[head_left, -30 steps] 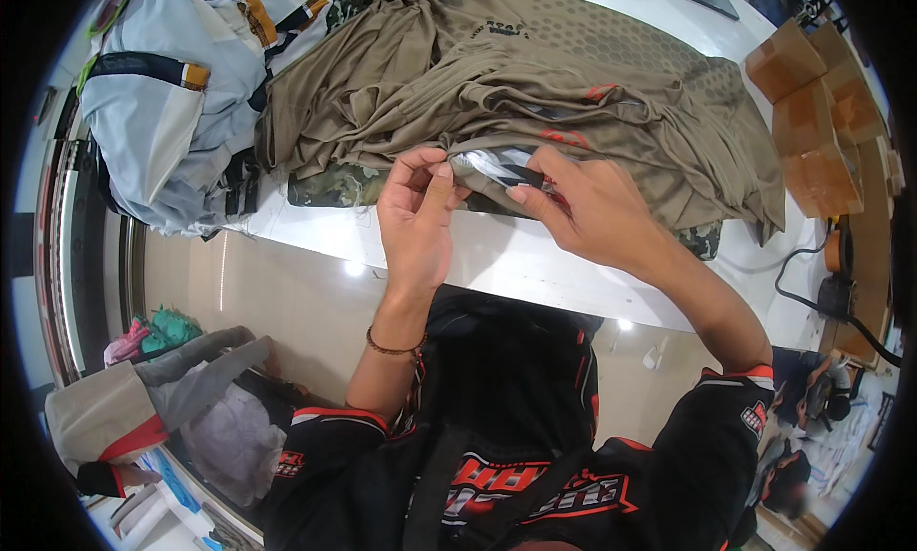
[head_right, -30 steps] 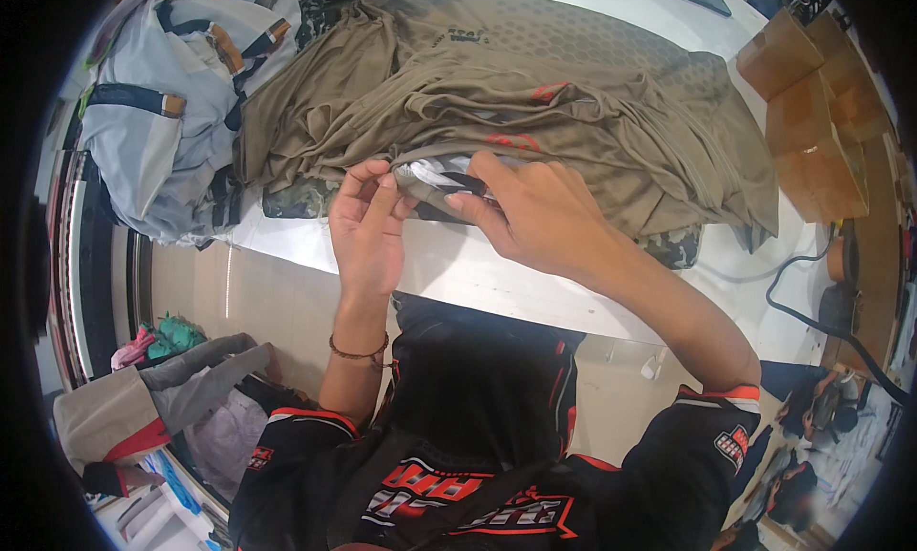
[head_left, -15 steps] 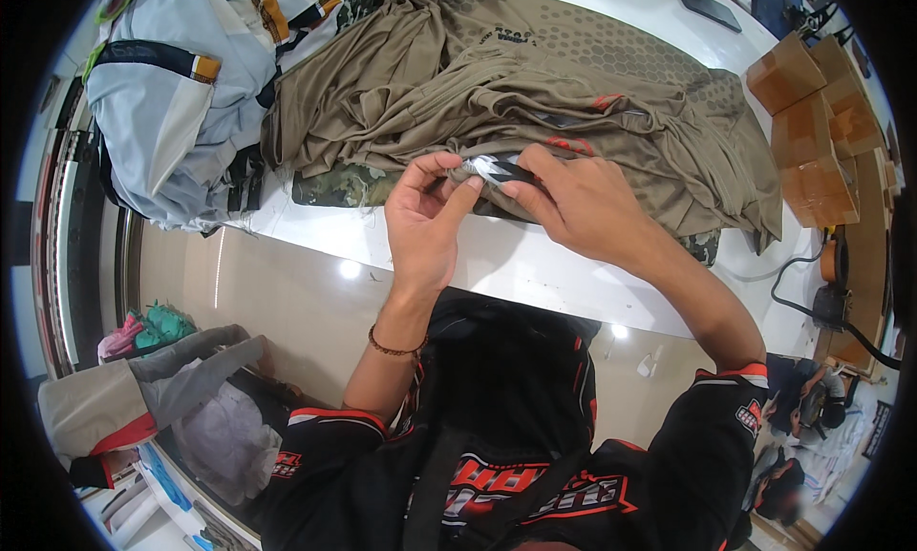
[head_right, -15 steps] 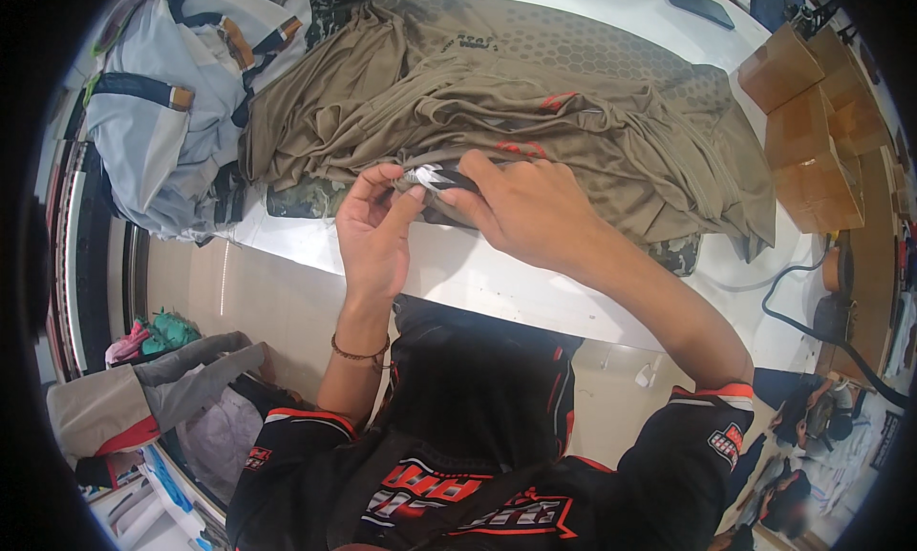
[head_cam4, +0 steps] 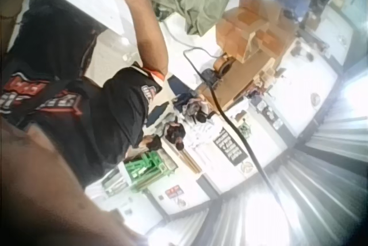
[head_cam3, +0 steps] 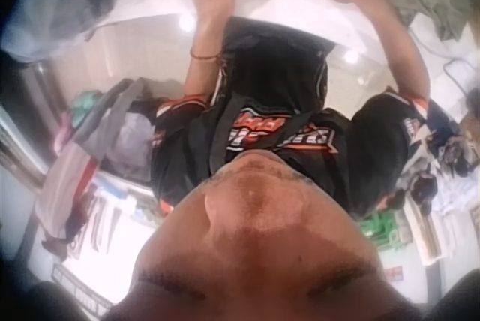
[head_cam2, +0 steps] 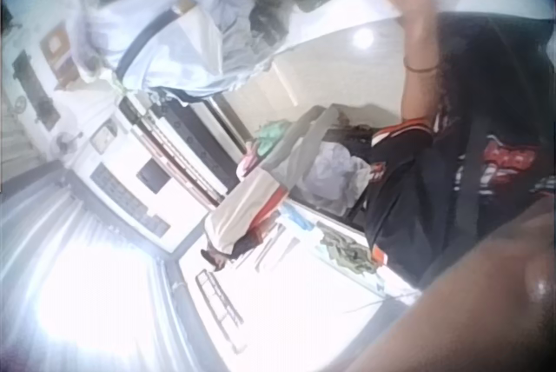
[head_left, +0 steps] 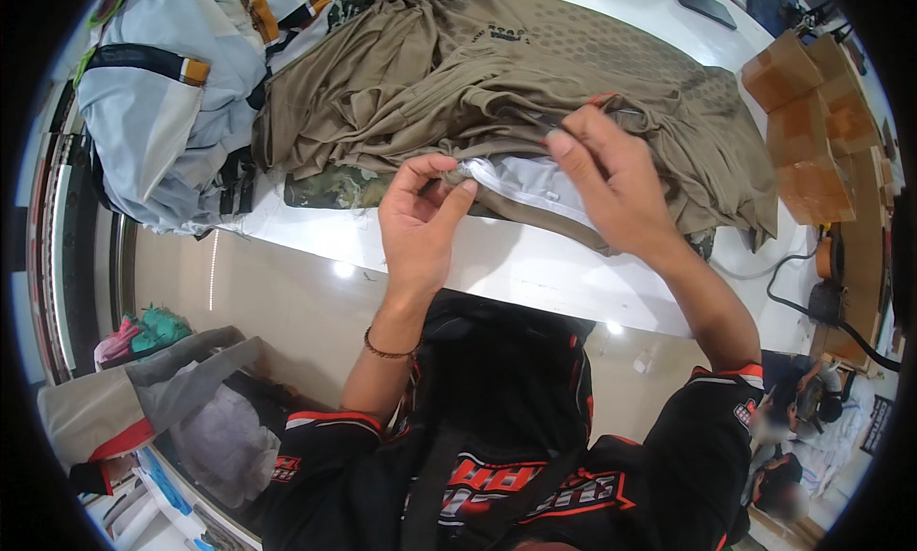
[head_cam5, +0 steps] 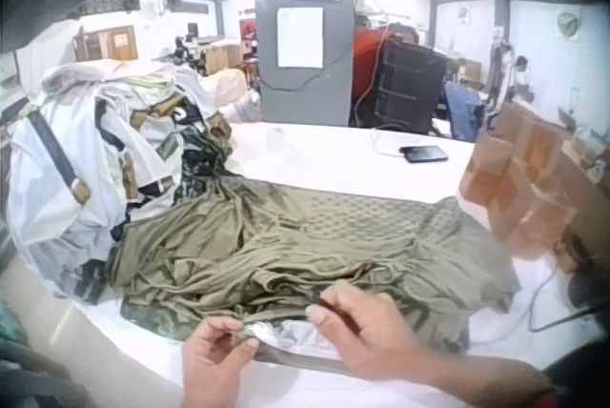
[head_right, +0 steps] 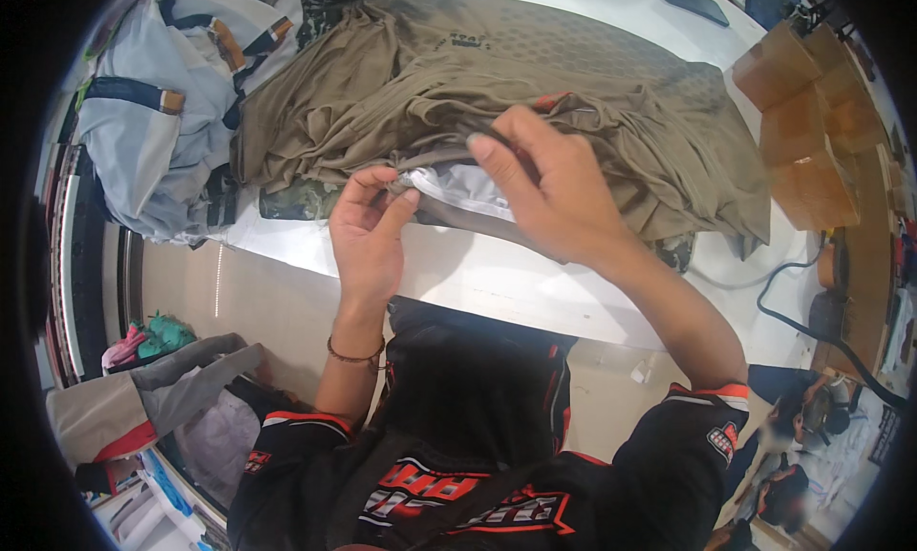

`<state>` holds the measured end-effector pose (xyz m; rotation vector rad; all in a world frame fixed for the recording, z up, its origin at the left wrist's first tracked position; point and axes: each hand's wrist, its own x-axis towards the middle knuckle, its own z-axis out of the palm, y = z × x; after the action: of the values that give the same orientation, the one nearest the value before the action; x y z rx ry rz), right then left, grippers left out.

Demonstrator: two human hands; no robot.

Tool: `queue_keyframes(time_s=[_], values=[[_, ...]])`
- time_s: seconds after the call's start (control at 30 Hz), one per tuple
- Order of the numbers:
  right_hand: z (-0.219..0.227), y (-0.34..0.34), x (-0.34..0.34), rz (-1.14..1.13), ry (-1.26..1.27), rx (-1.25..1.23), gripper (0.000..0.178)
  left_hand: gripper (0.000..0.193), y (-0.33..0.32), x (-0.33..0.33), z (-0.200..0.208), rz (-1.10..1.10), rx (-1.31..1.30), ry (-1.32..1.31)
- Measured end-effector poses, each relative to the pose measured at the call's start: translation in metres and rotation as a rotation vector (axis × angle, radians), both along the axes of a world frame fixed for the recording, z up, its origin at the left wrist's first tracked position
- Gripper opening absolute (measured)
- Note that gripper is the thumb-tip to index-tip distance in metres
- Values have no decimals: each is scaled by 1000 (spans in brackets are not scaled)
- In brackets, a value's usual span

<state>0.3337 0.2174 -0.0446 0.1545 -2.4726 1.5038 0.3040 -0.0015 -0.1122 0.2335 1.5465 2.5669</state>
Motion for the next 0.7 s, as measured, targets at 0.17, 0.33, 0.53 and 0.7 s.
queue_keyframes(time_s=[0.17, 0.33, 0.53, 0.7], values=[[23, 30, 17, -125, -66, 83, 27, 31, 1, 3, -1, 38, -67, 53], [23, 37, 49, -193, -298, 435, 38, 31, 6, 6, 7, 25, -118, 80], [8, 34, 77, -209, -282, 629, 35, 27, 2, 7, 4, 28, -254, 146], [2, 42, 85, -284, -263, 346, 20, 28, 1, 13, 8, 90, -538, 249]])
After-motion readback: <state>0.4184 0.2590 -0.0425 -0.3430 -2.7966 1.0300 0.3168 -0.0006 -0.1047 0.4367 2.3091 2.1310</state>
